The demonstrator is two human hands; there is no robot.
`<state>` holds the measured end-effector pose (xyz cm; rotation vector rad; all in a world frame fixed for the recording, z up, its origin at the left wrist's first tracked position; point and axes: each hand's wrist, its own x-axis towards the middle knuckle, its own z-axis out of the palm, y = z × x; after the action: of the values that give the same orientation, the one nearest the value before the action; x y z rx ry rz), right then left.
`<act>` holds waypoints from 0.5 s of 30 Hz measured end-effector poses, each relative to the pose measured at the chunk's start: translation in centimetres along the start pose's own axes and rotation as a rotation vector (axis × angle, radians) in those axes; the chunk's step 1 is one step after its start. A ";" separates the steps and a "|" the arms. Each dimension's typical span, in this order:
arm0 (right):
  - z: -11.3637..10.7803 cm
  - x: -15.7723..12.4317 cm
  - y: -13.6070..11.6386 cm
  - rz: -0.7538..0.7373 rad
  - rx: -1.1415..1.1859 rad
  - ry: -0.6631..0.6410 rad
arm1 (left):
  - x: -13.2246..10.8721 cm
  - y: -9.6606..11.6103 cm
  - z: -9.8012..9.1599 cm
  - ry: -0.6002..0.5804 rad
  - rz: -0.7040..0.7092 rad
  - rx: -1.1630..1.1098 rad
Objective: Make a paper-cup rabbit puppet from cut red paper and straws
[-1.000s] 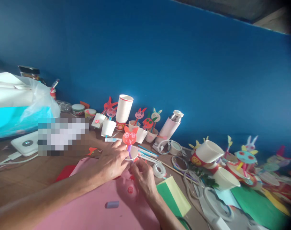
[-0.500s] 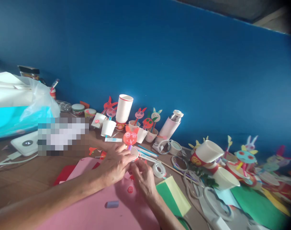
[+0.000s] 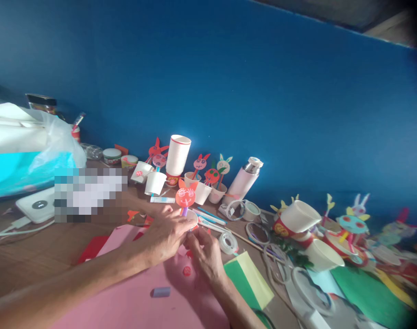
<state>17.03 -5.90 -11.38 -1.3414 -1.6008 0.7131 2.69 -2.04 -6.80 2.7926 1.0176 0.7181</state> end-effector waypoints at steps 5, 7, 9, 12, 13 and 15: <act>-0.3 0.0 -0.5 -0.019 0.033 -0.026 | 0.0 -0.2 0.2 0.058 0.057 0.005; -0.4 0.0 -0.6 -0.025 0.070 -0.033 | 0.0 -0.3 0.2 0.059 0.076 -0.005; -0.5 -0.1 -0.6 -0.021 0.089 -0.021 | 0.0 -0.4 0.2 0.045 0.072 -0.016; -0.7 -0.2 -0.6 -0.012 0.066 0.004 | 0.0 -0.7 0.3 0.038 0.057 -0.048; -0.7 -0.2 -0.5 -0.011 0.059 0.011 | 0.0 -0.7 0.4 0.041 0.054 -0.058; -0.8 -0.2 -0.5 -0.006 0.052 0.022 | 0.0 -0.8 0.4 0.049 0.047 -0.064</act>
<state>17.52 -6.34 -10.69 -1.3019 -1.5582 0.7288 2.42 -1.35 -7.37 2.7659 0.9226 0.8128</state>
